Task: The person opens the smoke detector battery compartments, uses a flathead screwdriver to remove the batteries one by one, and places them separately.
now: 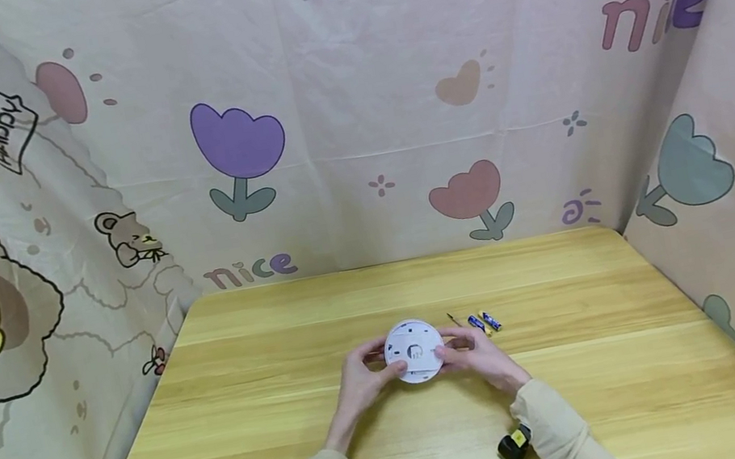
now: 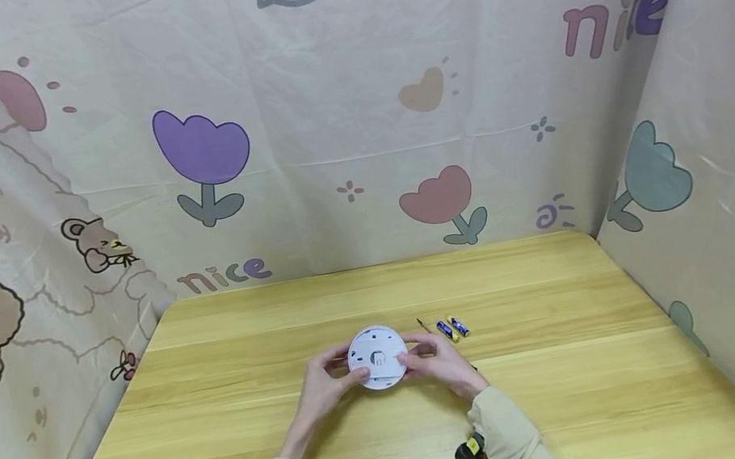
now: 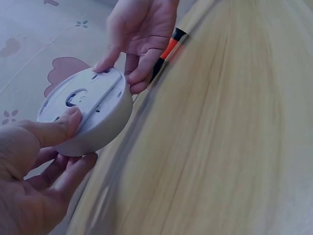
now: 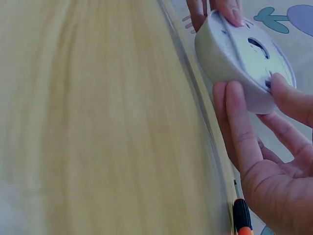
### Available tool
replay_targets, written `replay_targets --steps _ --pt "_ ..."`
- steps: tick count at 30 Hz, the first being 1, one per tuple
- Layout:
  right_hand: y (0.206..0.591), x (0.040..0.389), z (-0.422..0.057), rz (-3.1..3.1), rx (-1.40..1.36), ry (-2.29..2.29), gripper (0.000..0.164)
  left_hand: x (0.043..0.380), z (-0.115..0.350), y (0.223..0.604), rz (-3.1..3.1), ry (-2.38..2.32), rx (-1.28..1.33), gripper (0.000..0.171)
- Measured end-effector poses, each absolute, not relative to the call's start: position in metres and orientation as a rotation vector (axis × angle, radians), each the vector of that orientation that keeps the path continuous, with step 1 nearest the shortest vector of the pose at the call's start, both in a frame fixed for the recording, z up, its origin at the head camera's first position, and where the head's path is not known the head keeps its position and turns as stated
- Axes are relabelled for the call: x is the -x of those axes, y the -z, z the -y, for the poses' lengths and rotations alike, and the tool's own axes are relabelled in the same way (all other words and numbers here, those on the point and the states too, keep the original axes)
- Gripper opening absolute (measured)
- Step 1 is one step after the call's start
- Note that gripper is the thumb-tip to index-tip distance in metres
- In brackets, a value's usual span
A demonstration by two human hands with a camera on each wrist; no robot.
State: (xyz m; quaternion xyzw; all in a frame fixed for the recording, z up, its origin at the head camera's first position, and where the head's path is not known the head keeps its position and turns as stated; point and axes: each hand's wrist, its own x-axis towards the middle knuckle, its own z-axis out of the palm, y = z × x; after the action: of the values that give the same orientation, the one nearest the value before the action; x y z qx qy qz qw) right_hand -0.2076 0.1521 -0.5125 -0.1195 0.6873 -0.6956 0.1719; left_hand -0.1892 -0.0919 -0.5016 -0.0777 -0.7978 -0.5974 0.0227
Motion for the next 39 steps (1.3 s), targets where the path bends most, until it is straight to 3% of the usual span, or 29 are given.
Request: replay_targets --steps 11,24,34,39 --pt "0.511 0.207 -0.146 -1.773 0.347 2.068 0.053 0.189 0.092 0.508 2.360 1.714 0.339 0.048" --pt "0.512 0.206 -0.147 -1.990 0.288 2.008 0.053 0.193 0.101 0.505 2.435 2.109 0.439 0.065" --pt "0.506 0.207 -0.149 -2.038 0.247 1.913 0.056 0.194 0.100 0.503 2.529 2.160 0.413 0.062" --pt "0.505 0.207 -0.152 -2.107 0.369 1.832 0.062 0.194 0.104 0.504 2.574 2.143 0.465 0.077"
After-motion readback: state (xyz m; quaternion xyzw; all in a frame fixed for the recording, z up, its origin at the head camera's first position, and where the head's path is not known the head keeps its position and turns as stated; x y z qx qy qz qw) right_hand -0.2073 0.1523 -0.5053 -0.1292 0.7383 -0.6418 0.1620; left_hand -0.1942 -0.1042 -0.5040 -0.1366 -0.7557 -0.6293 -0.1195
